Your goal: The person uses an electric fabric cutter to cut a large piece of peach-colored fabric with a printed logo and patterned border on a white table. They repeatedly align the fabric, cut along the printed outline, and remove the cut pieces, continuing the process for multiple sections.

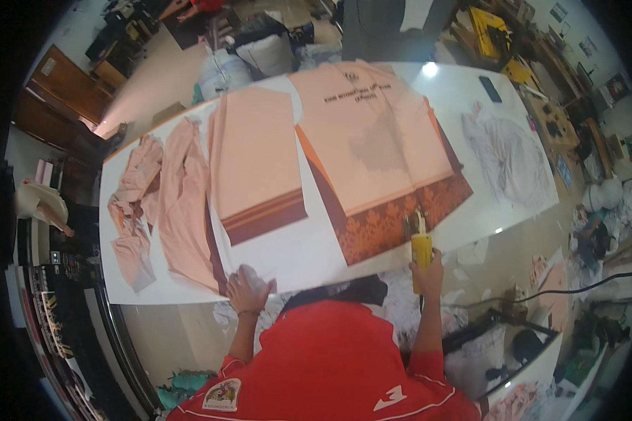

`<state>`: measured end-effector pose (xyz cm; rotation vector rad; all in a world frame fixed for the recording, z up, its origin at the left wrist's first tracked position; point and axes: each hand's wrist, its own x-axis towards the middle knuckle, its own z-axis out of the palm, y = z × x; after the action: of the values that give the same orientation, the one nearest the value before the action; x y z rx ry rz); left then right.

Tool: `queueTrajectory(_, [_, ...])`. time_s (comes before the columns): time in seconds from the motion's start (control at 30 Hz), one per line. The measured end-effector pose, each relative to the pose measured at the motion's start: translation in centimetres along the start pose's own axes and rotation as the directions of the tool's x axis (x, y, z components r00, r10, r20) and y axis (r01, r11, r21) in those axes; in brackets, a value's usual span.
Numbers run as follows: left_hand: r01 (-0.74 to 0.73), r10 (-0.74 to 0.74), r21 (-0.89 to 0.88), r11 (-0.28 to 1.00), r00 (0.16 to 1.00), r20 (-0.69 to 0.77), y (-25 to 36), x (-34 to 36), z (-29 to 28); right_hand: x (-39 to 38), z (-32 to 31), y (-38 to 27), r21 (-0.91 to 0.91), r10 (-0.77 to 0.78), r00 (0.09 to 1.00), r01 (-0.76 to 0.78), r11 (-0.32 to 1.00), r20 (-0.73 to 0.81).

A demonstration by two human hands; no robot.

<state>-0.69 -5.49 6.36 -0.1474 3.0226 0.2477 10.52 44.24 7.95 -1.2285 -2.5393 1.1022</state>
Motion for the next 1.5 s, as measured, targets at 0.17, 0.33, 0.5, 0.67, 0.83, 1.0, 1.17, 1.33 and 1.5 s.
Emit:
queueTrajectory(0.17, [-0.258, 0.244, -0.043, 0.965, 0.947, -0.207, -2.5, 1.4, 1.0, -6.9, 0.0, -1.4, 0.089, -0.035, 0.995, 0.027, 0.996, 0.092])
queueTrajectory(0.33, [-0.398, 0.359, -0.153, 0.905, 0.904, -0.232, -3.3, 3.6, 2.3, -14.6, 1.6, -3.3, 0.028, -0.05, 0.978, 0.045, 0.999, 0.202])
queueTrajectory(0.5, [-0.456, 0.41, -0.136, 0.879, 0.871, -0.27, -3.6, 4.1, 3.0, -17.9, 3.2, -4.8, -0.101, -0.052, 0.959, 0.083, 0.991, 0.28])
queueTrajectory(0.67, [-0.512, 0.433, -0.148, 0.846, 0.823, -0.369, -3.6, 4.0, 3.3, -18.7, 4.8, -4.3, -0.232, -0.114, 0.968, 0.167, 0.958, 0.225])
queueTrajectory(0.83, [-0.511, 0.438, -0.147, 0.847, 0.827, -0.353, -3.7, 4.2, 3.4, -17.0, 5.1, -6.4, -0.243, -0.074, 0.964, 0.139, 0.96, 0.255])
queueTrajectory(1.0, [-0.515, 0.423, -0.179, 0.838, 0.822, -0.38, -3.5, 4.1, 3.3, -16.2, 5.4, -6.9, -0.265, -0.075, 0.962, 0.146, 0.953, 0.261])
queueTrajectory(1.17, [-0.508, 0.413, -0.186, 0.841, 0.826, -0.383, -3.5, 4.0, 3.3, -15.9, 5.5, -7.3, -0.253, -0.057, 0.962, 0.127, 0.959, 0.268])
queueTrajectory(1.33, [-0.51, 0.41, -0.183, 0.841, 0.82, -0.399, -3.6, 3.9, 3.2, -15.1, 5.7, -8.0, -0.264, -0.047, 0.961, 0.122, 0.957, 0.272])
queueTrajectory(1.5, [-0.508, 0.414, -0.187, 0.841, 0.825, -0.385, -3.6, 4.1, 3.2, -13.8, 6.4, -7.9, -0.225, -0.11, 0.955, 0.176, 0.958, 0.277])
